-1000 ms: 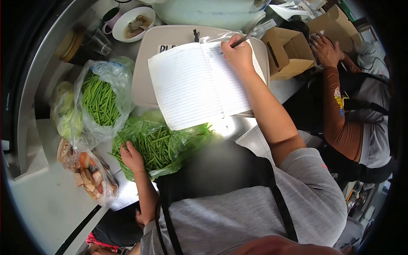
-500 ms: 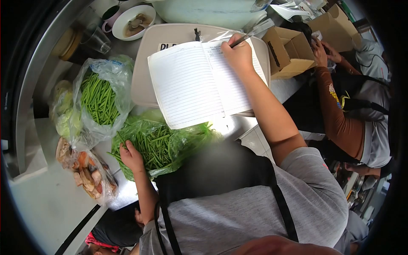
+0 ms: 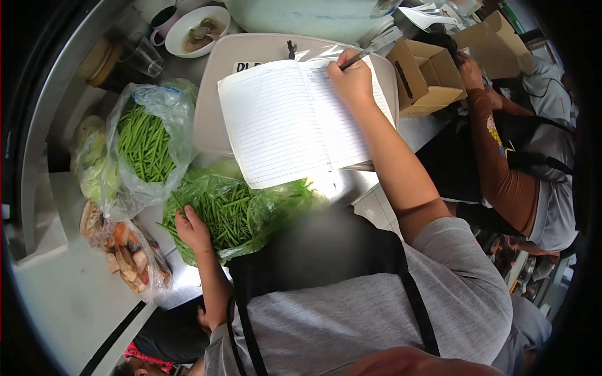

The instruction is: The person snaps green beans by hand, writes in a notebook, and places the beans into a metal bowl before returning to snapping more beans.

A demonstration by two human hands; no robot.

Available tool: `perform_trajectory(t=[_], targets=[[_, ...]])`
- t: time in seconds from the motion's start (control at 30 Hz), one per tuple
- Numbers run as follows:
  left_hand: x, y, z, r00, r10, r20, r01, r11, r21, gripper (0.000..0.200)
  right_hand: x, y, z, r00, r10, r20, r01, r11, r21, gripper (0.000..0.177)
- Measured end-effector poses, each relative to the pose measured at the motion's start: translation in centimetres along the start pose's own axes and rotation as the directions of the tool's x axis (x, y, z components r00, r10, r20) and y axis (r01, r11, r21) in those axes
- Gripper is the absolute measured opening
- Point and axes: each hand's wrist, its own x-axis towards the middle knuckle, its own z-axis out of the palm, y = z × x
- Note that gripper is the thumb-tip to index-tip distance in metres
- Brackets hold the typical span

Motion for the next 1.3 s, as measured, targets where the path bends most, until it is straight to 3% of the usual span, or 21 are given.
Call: perform_trajectory(t=[0.13,0.2,0.3,0.37,0.43,0.47,0.5,0.57,0.6,0.67,0.73,0.77,0.83,0.87,0.9,0.93,0.97,1.0,1.07,1.13,1.3], targets=[[0.2,-0.9,0.7,0.978,0.165,-0.129,-0.163,0.986,0.02,0.026,-0.1,-0.1,0.1,1.0,-0.02,-0.014,0.02,1.0,-0.011,0.016],[0.1,-0.8,0.6,0.981,0.157,-0.116,-0.157,0.988,0.009,0.026,0.4,0.7,0.2,1.0,0.025,-0.013,-0.022,0.983,0.18,0.018],[0.0,0.8,-0.2,1.0,-0.02,0.008,0.02,1.0,0.008,0.038,0.8,0.0,-0.9,0.99,0.138,0.033,-0.138,0.892,0.431,0.02],[0.0,0.6,0.1,0.997,0.048,-0.068,-0.045,0.998,0.055,0.039,0.8,-0.7,-2.0,0.968,0.22,0.122,-0.251,0.832,0.494,0.023],[-0.1,1.2,-0.2,0.995,0.06,-0.074,-0.055,0.996,0.069,0.04,0.3,-0.9,-3.9,0.943,0.204,0.264,-0.237,0.966,0.1,0.025],[-0.1,1.2,-0.2,0.993,0.081,-0.091,-0.075,0.995,0.062,0.039,0.1,-0.1,-4.5,0.947,0.111,0.301,-0.106,0.994,-0.031,0.028],[-0.1,0.9,0.1,0.989,0.099,-0.109,-0.093,0.994,0.056,0.037,-0.3,0.6,-4.9,0.937,0.019,0.348,0.038,0.987,-0.155,0.032],[-0.1,1.5,-0.3,0.988,0.101,-0.113,-0.097,0.995,0.039,0.035,-2.2,0.0,-5.8,0.942,0.025,0.336,0.14,0.877,-0.459,0.037],[-0.3,2.2,-0.5,0.992,0.082,-0.101,-0.079,0.997,0.026,0.033,-3.1,-0.2,-6.0,0.947,0.036,0.319,0.133,0.86,-0.492,0.04],[-0.3,1.7,-0.3,0.985,0.122,-0.125,-0.099,0.98,0.173,0.032,-3.5,0.6,-6.0,0.948,0.007,0.317,0.168,0.838,-0.519,0.042],[-0.1,1.3,-0.3,0.982,0.135,-0.13,-0.127,0.99,0.069,0.034,-4.4,-1.2,-6.3,0.939,0.116,0.323,0.071,0.856,-0.512,0.042],[0.2,0.7,0.0,0.984,0.113,-0.136,-0.114,0.993,0.002,0.033,-5.0,-2.2,-6.3,0.957,0.08,0.28,0.102,0.81,-0.578,0.041],[0.6,-0.7,0.7,0.989,0.071,-0.132,-0.089,0.987,-0.137,0.032,-5.3,-2.7,-5.6,0.973,-0.038,0.229,0.165,0.805,-0.57,0.037],[0.8,-0.8,0.3,0.998,-0.004,-0.064,-0.015,0.955,-0.295,0.031,-6.2,-3.4,-5.3,0.976,-0.085,0.202,0.188,0.8,-0.569,0.035],[1.0,-1.0,-0.1,0.997,-0.068,0.019,0.07,0.896,-0.438,0.029,-7.3,-4.4,-4.9,0.954,-0.149,0.26,0.237,0.907,-0.349,0.022],[1.1,-0.7,-0.9,0.988,-0.116,0.107,0.156,0.81,-0.566,0.028,-8.9,-5.5,-3.9,0.923,-0.179,0.341,0.252,0.95,-0.183,0.021],[0.9,1.5,-2.7,0.936,-0.254,0.242,0.351,0.649,-0.676,0.025,-10.7,-6.7,-2.9,0.886,-0.223,0.407,0.249,0.969,-0.011,0.021],[1.0,1.9,-3.5,0.928,-0.244,0.28,0.372,0.612,-0.698,0.025,-12.6,-7.8,-1.7,0.846,-0.276,0.457,0.228,0.961,0.158,0.021],[1.4,2.2,-4.3,0.908,-0.209,0.363,0.417,0.532,-0.737,0.024,-16.8,-9.8,1.1,0.685,-0.329,0.65,0.305,0.94,0.154,0.02],[1.4,2.8,-4.8,0.916,-0.133,0.379,0.39,0.521,-0.76,0.024,-20.0,-10.7,4.5,0.601,-0.327,0.73,0.423,0.904,0.057,0.023],[1.2,3.4,-5.4,0.953,0.071,0.293,0.207,0.553,-0.807,0.022,-25.0,-11.0,10.7,0.574,-0.206,0.792,0.248,0.966,0.071,0.035]])
